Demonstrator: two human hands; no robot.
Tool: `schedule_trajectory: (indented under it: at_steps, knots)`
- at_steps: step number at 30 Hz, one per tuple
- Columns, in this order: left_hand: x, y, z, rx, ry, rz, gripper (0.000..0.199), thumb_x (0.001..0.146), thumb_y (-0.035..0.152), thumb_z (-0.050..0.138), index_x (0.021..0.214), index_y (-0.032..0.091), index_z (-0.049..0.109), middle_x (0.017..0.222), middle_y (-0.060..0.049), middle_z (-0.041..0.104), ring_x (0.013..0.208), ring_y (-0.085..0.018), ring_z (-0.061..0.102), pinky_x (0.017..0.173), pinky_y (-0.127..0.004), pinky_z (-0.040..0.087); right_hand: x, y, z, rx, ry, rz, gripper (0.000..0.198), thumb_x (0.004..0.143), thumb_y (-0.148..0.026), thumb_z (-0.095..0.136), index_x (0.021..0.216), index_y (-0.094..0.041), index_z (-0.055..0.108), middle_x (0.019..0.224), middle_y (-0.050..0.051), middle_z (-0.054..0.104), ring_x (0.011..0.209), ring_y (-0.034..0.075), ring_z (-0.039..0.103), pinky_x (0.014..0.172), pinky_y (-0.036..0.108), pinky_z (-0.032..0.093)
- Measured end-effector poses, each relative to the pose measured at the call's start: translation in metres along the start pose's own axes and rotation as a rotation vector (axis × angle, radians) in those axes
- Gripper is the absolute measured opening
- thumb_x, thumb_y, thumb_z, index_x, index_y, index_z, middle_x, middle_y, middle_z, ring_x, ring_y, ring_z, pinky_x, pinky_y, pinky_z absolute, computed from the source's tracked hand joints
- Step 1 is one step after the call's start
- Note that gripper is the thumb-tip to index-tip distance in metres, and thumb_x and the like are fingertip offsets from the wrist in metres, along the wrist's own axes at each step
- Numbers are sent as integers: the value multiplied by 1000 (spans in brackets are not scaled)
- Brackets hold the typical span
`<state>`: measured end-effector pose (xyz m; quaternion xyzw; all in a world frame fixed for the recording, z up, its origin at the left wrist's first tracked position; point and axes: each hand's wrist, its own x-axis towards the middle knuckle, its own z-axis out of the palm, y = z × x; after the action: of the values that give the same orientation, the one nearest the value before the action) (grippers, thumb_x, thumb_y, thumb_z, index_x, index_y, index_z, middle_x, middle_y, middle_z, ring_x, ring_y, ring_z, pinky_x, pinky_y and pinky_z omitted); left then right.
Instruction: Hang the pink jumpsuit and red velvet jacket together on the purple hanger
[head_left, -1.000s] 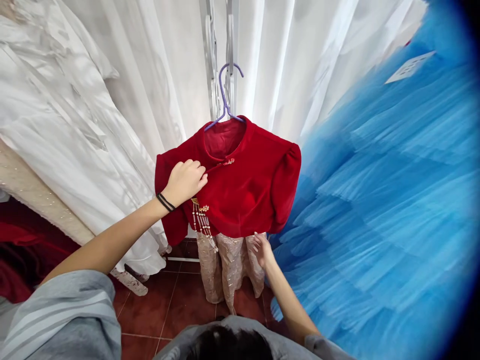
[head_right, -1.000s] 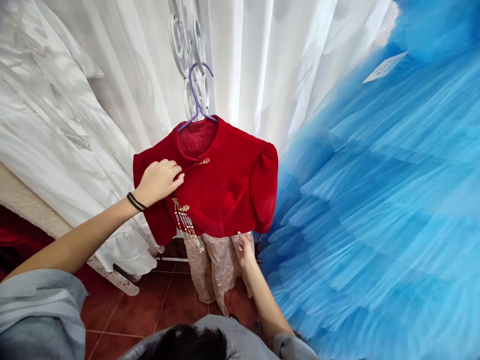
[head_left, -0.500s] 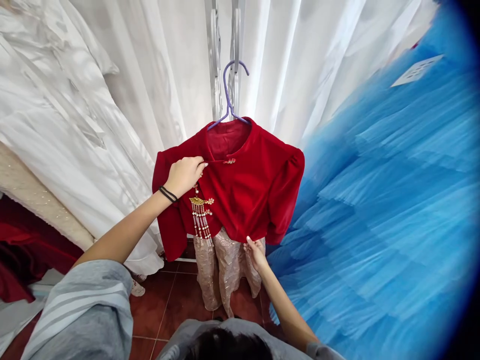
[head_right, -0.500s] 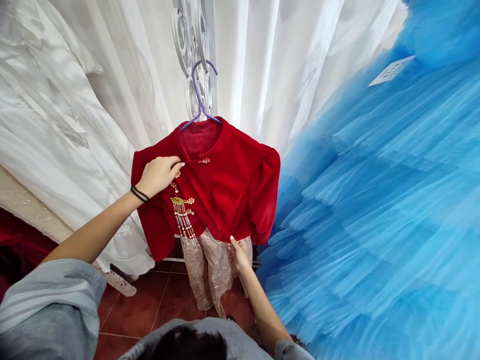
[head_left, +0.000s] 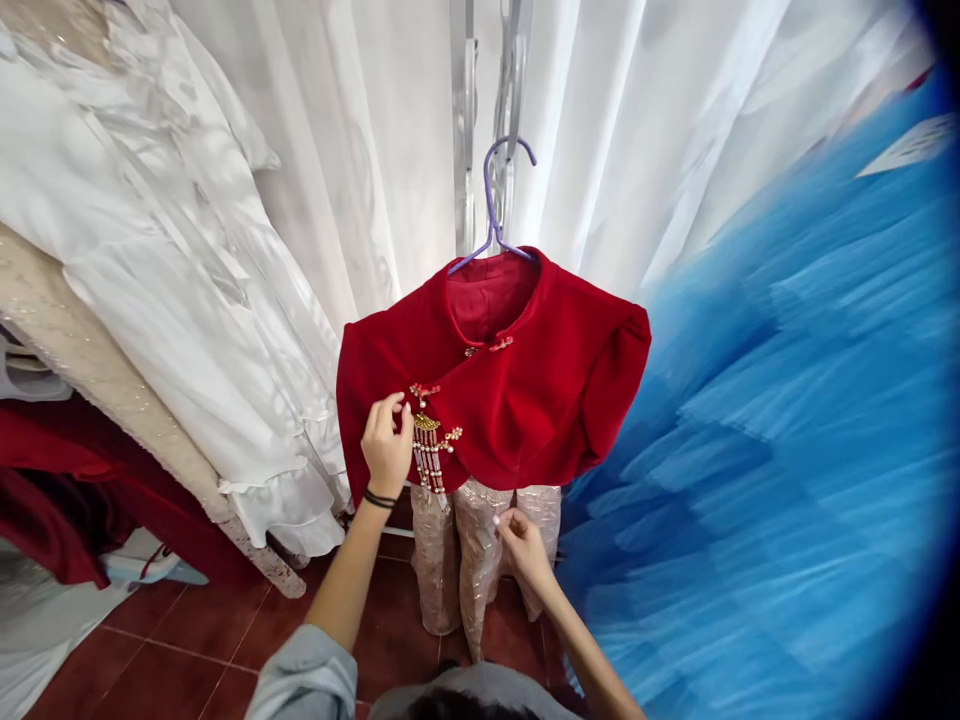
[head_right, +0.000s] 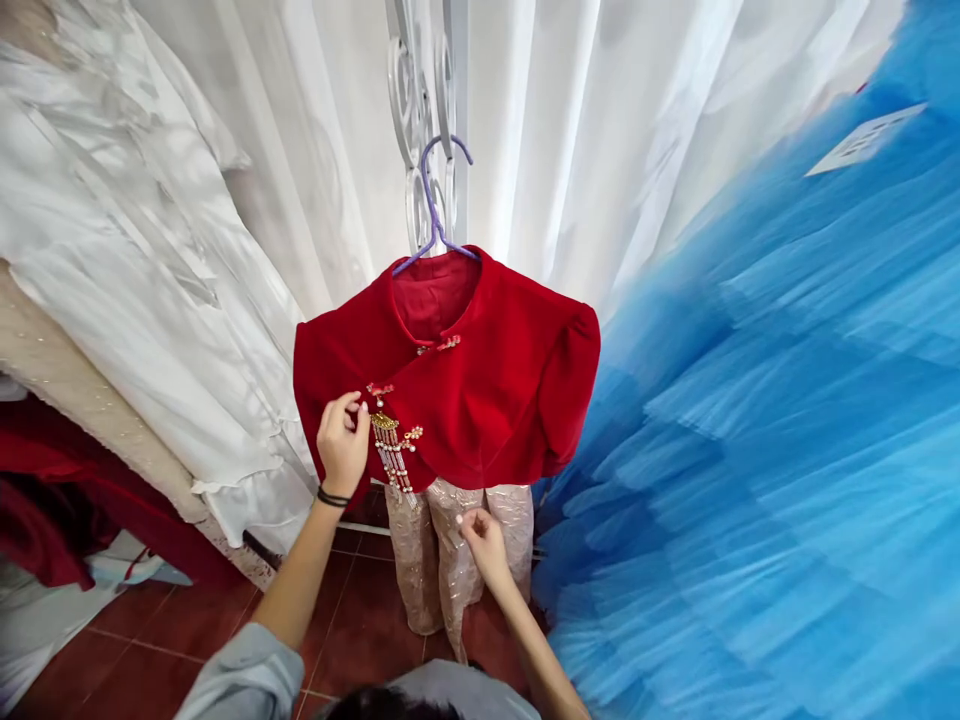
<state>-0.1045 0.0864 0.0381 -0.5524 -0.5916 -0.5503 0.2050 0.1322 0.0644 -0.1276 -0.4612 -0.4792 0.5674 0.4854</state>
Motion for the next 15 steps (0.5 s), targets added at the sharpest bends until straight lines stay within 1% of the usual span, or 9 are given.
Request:
schedule_trajectory:
  at_steps: [2,3,4,6,8,10,11,13,15]
  knots:
    - [-19,-6,12,16,81,-36,24,94,24,48,108,14,65,96,-11,64,92,-19,63,86,-32,50,3,-51,0,-198,74,-303,40,78,-56,65,76,-16,66,77,6,65,76,19,58,75,32,48]
    - [-24,-5,19,33,127,-37,25,93,25,49,108,14,66,101,-13,64,98,-22,61,92,-36,48,8,-80,1,-343,153,-507,36,84,-52,61,92,-17,68,95,9,68,92,22,61,88,37,48]
    - [-25,-2,25,51,166,-30,26,92,26,51,109,13,65,109,-16,62,106,-24,59,98,-40,45,14,-107,6,-486,255,-696,41,86,-50,59,111,-19,66,115,13,66,110,26,58,100,43,44]
    - [-20,13,36,81,191,-32,39,88,35,58,119,11,62,127,-22,54,125,-31,48,108,-49,36,33,-151,21,-737,439,-916,75,80,-57,64,140,-16,45,147,21,42,139,34,36,113,55,31]
    - [-9,31,45,125,129,-80,70,79,49,68,134,9,51,144,-27,40,138,-39,33,113,-56,27,57,-173,39,-949,527,-926,101,75,-63,66,150,-9,27,158,28,16,148,41,12,114,66,19]
    - [5,43,48,176,67,-153,98,68,58,74,144,7,39,151,-31,28,142,-45,23,113,-62,21,78,-181,49,-1098,572,-845,101,76,-58,66,151,-5,23,159,31,7,149,45,2,111,72,12]
    - [13,44,46,193,76,-183,102,66,58,76,145,6,38,150,-31,28,141,-47,23,113,-63,20,85,-183,46,-1138,610,-807,95,78,-51,65,150,-4,25,159,32,8,149,46,0,110,74,9]
    - [36,34,32,187,137,-178,82,72,52,74,137,9,49,142,-27,43,136,-43,34,112,-61,21,91,-195,22,-1148,739,-783,76,84,-35,60,149,-9,33,159,28,15,150,44,1,109,76,5]
    - [68,12,6,139,209,-109,39,83,41,65,114,17,67,123,-17,60,125,-36,46,111,-56,24,92,-222,-21,-1090,892,-846,55,89,-22,50,143,-18,47,159,19,27,151,39,4,110,75,0]
